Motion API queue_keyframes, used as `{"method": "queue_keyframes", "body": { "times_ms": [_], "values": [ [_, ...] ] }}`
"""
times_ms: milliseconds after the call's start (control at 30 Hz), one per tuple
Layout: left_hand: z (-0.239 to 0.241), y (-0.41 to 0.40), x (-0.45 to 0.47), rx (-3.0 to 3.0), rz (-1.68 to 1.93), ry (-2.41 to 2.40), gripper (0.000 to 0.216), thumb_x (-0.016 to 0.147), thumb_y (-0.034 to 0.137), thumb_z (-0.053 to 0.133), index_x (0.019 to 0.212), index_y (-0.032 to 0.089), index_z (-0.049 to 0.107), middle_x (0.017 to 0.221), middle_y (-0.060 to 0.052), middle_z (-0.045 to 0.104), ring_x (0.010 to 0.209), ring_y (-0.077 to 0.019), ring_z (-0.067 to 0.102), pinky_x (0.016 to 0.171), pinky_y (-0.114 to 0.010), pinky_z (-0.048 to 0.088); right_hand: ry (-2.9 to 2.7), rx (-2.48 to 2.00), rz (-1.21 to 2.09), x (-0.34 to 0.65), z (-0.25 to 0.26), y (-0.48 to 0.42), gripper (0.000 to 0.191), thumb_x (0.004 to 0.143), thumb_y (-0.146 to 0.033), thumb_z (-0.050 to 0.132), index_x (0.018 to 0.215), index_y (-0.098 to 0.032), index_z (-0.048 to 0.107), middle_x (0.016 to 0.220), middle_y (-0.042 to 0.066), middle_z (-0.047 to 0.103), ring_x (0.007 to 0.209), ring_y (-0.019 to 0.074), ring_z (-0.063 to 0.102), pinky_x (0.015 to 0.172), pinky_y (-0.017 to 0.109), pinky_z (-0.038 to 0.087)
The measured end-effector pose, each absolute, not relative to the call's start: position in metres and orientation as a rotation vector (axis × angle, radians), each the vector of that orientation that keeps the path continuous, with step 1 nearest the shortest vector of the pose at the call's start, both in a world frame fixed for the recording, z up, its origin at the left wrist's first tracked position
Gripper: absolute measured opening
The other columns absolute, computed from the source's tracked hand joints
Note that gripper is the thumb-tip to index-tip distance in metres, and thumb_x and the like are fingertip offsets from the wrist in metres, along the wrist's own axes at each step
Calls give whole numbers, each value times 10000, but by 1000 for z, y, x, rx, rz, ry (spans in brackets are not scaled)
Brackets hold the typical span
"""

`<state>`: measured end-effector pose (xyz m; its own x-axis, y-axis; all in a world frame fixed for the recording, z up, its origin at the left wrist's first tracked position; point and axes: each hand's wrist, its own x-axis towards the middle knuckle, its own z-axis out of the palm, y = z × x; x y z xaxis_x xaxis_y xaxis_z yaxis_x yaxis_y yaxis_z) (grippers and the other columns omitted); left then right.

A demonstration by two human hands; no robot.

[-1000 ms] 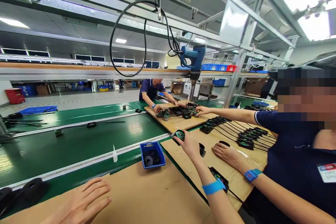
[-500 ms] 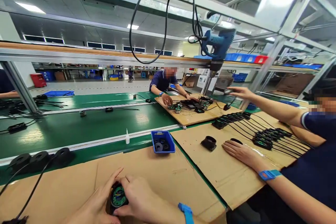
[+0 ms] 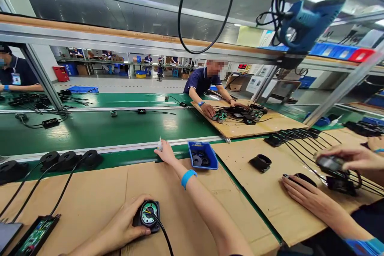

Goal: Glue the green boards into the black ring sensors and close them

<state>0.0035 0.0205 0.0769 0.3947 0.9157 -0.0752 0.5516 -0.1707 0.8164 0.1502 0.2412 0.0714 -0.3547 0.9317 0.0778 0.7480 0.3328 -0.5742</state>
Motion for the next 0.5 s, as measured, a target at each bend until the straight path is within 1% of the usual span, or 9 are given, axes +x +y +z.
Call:
{"method": "queue_keyframes", "body": {
  "times_ms": [100, 200, 333, 400, 500],
  "values": [
    [76, 21, 2, 1901, 532, 1261, 708, 682, 142, 762, 1335, 257, 515, 1375, -68, 583, 1276, -289, 519, 1101, -409, 389, -2181, -1490, 618, 153, 58, 238, 272, 960, -334, 593, 1160, -150, 604, 1125, 73, 644, 948, 200, 653, 826, 401, 567],
    [76, 22, 1, 1952, 530, 1236, 646, 722, 172, 736, 1326, 276, 532, 1347, -57, 604, 1249, -282, 546, 1080, -406, 416, -2200, -1445, 633, 169, 51, 222, 244, 962, -338, 590, 1105, -143, 620, 1051, 58, 659, 883, 179, 658, 785, 371, 570],
    [76, 24, -1, 2001, 559, 1210, 605, 736, 201, 731, 1305, 283, 544, 1318, -47, 626, 1216, -275, 579, 1053, -391, 452, -2248, -1384, 692, 187, 52, 189, 216, 943, -343, 615, 1001, -136, 636, 931, 29, 663, 791, 156, 646, 748, 346, 557],
    [74, 25, -3, 2039, 572, 1196, 593, 750, 217, 723, 1308, 298, 539, 1308, -38, 637, 1197, -270, 598, 1038, -386, 470, -2238, -1382, 710, 198, 62, 165, 234, 896, -332, 671, 1031, -145, 631, 947, 46, 667, 815, 173, 648, 767, 351, 543],
    [67, 27, -6, 2103, 591, 1189, 569, 790, 254, 696, 1328, 314, 519, 1321, -31, 634, 1208, -264, 599, 1037, -387, 478, -2174, -1468, 701, 236, 92, 105, 340, 846, -305, 701, 1140, -162, 605, 1078, 119, 658, 915, 227, 649, 798, 362, 518]
  ]
}}
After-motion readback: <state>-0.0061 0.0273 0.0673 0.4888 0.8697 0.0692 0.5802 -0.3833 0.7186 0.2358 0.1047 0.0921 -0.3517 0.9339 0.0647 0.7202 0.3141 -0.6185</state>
